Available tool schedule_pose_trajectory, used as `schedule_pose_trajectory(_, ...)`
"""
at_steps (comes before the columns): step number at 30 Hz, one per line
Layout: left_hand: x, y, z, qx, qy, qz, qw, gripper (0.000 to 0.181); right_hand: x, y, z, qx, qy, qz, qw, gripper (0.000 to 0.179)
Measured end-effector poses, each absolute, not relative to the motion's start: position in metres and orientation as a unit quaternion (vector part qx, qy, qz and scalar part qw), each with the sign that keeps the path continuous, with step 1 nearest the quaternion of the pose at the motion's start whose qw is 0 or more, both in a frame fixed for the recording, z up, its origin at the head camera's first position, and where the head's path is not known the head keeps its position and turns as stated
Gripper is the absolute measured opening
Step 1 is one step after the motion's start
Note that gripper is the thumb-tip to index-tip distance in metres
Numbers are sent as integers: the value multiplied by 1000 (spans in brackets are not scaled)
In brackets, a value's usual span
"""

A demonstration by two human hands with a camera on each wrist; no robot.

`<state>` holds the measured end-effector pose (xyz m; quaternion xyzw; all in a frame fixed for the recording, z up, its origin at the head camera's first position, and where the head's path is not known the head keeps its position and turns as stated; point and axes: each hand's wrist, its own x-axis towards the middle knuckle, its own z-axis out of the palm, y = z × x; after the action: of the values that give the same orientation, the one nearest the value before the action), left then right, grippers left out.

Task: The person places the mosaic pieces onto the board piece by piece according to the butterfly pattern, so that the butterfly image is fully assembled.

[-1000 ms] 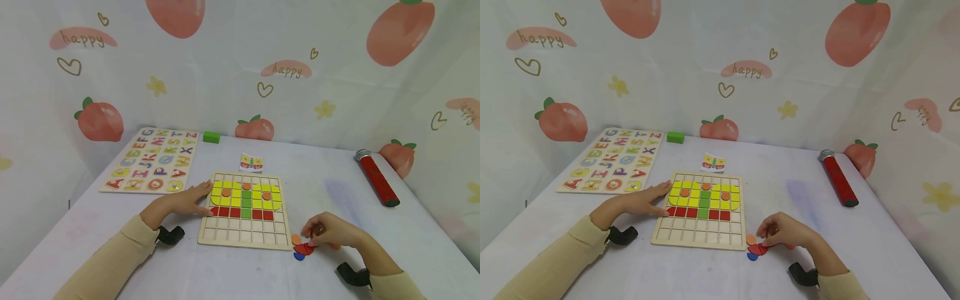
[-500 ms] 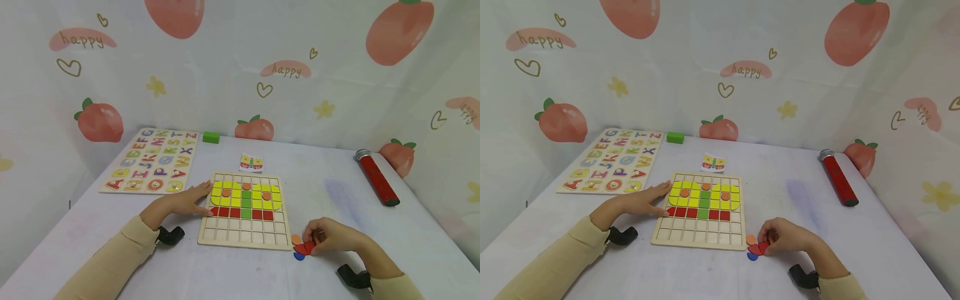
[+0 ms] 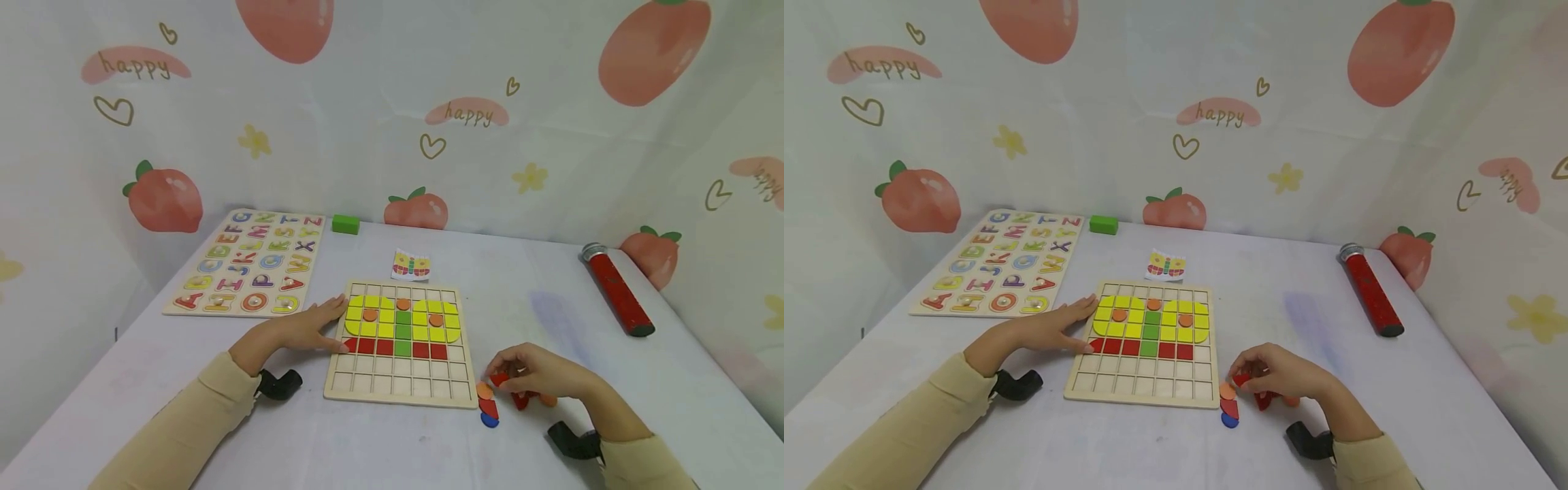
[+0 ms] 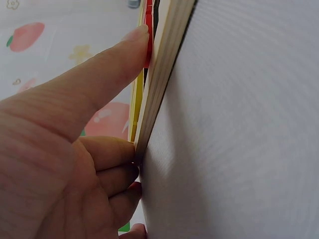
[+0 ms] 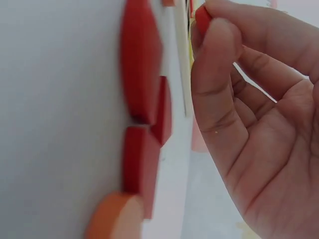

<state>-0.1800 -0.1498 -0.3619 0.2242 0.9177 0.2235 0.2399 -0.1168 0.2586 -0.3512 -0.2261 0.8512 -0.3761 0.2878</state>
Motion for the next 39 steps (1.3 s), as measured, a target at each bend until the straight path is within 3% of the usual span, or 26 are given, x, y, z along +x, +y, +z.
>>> schedule_pose_trajectory(26, -180, -150, -364, 225, 915, 231, 243, 99, -165, 202, -340, -239, 866, -371, 236, 17)
schedule_pose_trajectory(39, -180, -150, -363, 223, 915, 231, 244, 99, -168, 203, -341, -197, 858, -399, 257, 21)
